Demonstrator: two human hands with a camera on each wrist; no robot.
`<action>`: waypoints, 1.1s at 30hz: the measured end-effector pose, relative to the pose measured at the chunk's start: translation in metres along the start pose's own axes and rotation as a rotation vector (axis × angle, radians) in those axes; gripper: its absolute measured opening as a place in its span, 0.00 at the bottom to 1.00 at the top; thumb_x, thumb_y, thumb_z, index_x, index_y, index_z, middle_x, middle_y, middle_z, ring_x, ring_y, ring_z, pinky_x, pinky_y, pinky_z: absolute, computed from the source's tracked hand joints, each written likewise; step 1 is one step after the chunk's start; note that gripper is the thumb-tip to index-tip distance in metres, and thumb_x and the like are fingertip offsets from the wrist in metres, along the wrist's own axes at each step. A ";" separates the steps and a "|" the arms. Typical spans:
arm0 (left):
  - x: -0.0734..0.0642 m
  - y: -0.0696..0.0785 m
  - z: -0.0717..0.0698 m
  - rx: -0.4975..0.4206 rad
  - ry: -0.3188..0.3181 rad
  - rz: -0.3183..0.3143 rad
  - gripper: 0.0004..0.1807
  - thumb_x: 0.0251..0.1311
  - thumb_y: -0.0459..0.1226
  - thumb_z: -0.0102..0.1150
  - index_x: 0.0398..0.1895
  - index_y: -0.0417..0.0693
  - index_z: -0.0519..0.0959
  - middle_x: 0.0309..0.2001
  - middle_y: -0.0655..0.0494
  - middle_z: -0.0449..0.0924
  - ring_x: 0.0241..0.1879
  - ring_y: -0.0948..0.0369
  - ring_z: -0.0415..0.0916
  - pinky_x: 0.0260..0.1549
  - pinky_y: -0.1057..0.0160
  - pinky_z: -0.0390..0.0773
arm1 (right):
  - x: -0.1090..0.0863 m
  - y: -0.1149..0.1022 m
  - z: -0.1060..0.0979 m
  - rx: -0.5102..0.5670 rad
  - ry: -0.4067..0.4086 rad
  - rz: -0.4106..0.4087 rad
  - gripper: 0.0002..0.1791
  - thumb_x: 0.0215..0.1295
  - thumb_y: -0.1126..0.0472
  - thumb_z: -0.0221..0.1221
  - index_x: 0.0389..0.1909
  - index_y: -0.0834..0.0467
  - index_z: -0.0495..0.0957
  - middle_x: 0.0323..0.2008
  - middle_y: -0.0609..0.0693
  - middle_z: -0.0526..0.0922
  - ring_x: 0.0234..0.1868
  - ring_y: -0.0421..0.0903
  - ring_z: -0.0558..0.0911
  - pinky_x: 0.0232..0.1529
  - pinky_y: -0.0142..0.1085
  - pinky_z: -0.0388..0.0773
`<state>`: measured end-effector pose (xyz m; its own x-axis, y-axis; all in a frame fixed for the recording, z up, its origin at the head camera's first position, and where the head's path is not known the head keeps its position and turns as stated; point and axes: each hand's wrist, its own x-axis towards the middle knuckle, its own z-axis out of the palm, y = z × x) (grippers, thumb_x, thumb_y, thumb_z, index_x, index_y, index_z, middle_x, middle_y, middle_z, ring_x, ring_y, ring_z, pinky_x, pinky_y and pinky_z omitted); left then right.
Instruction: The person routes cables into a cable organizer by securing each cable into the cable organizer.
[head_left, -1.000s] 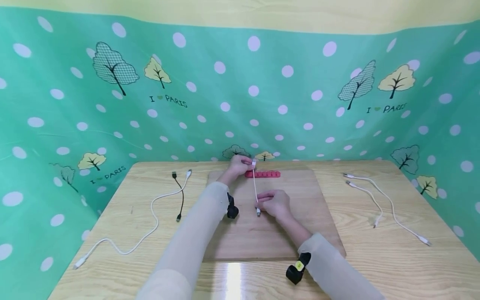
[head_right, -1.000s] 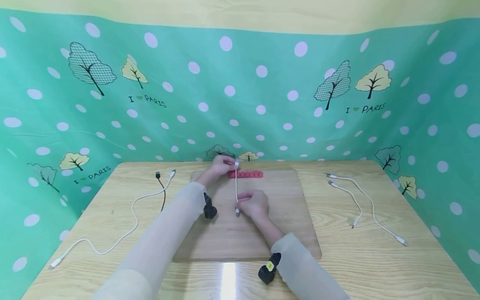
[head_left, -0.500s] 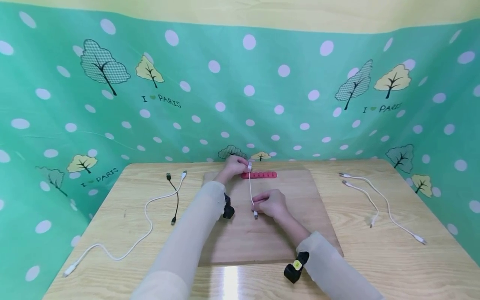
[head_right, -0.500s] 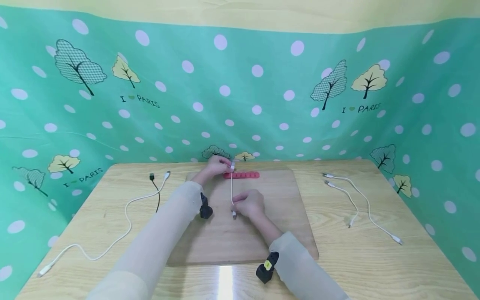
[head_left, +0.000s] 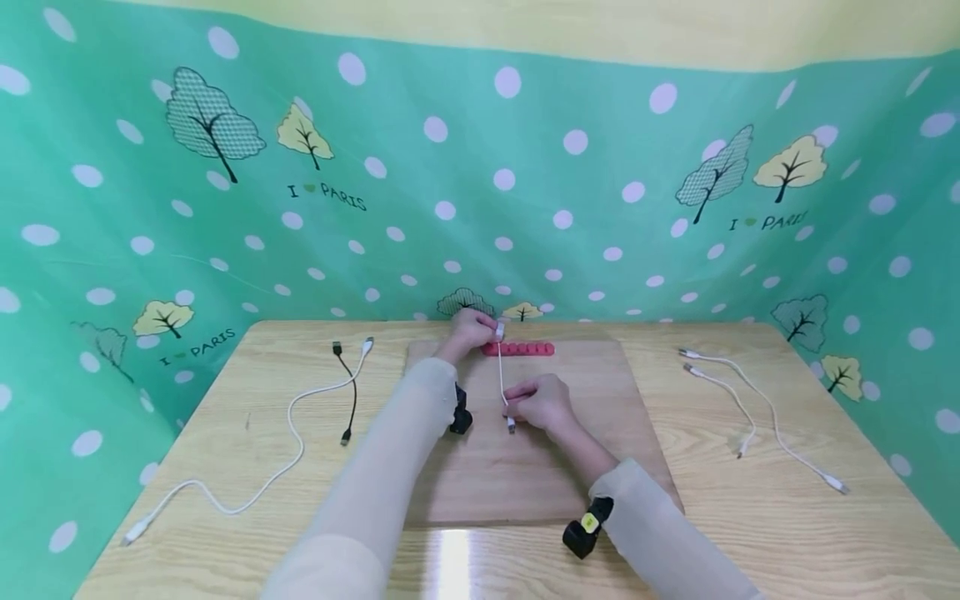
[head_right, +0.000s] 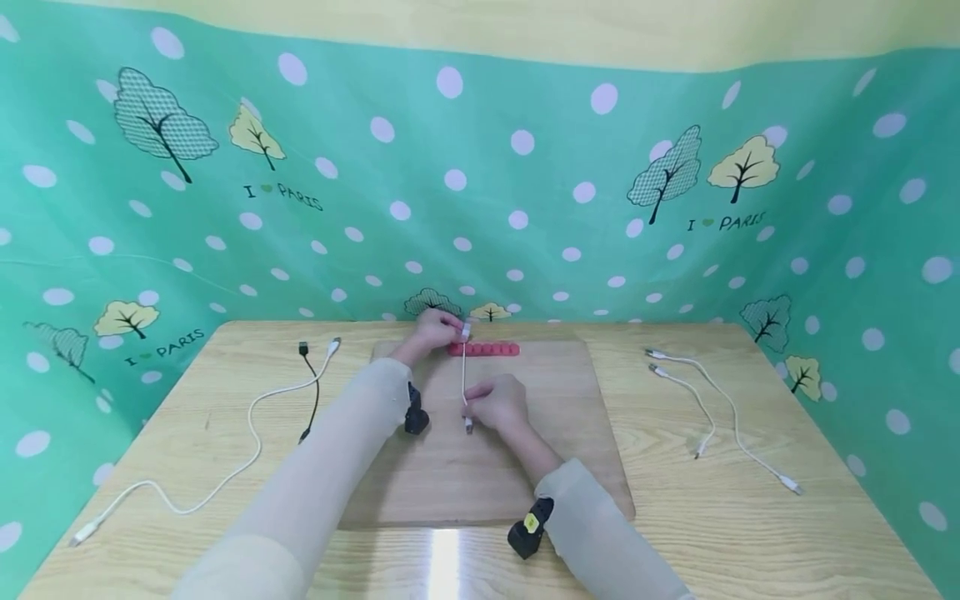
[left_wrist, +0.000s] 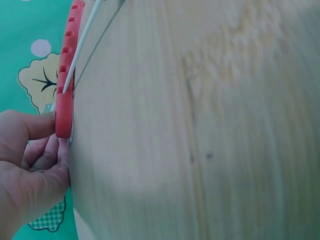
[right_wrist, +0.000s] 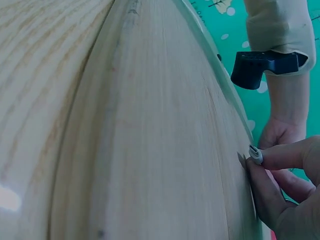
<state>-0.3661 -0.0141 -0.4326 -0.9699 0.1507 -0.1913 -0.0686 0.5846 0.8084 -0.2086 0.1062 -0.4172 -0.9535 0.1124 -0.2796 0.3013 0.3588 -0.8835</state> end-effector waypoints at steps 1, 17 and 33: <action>0.000 0.000 0.001 0.003 0.003 -0.001 0.12 0.49 0.32 0.69 0.39 0.42 0.85 0.45 0.46 0.84 0.41 0.56 0.79 0.27 0.74 0.77 | 0.000 0.000 0.000 0.000 0.000 -0.004 0.10 0.48 0.76 0.66 0.34 0.66 0.85 0.27 0.58 0.87 0.24 0.42 0.86 0.30 0.32 0.86; -0.014 -0.002 -0.007 0.016 -0.056 0.110 0.14 0.51 0.34 0.69 0.43 0.41 0.84 0.46 0.46 0.85 0.45 0.54 0.81 0.39 0.70 0.81 | -0.008 0.008 0.003 -0.149 0.065 -0.028 0.09 0.46 0.69 0.71 0.32 0.61 0.87 0.27 0.54 0.87 0.21 0.37 0.81 0.24 0.29 0.82; -0.017 0.005 -0.010 -0.048 -0.091 0.018 0.14 0.51 0.32 0.68 0.44 0.44 0.85 0.48 0.48 0.84 0.39 0.61 0.78 0.39 0.68 0.81 | -0.014 0.009 0.008 -0.096 0.042 -0.020 0.08 0.45 0.72 0.71 0.29 0.64 0.85 0.25 0.56 0.86 0.19 0.40 0.84 0.24 0.31 0.84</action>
<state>-0.3527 -0.0215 -0.4195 -0.9460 0.2339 -0.2246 -0.0647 0.5426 0.8375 -0.1929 0.1000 -0.4242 -0.9591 0.1423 -0.2448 0.2829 0.4479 -0.8481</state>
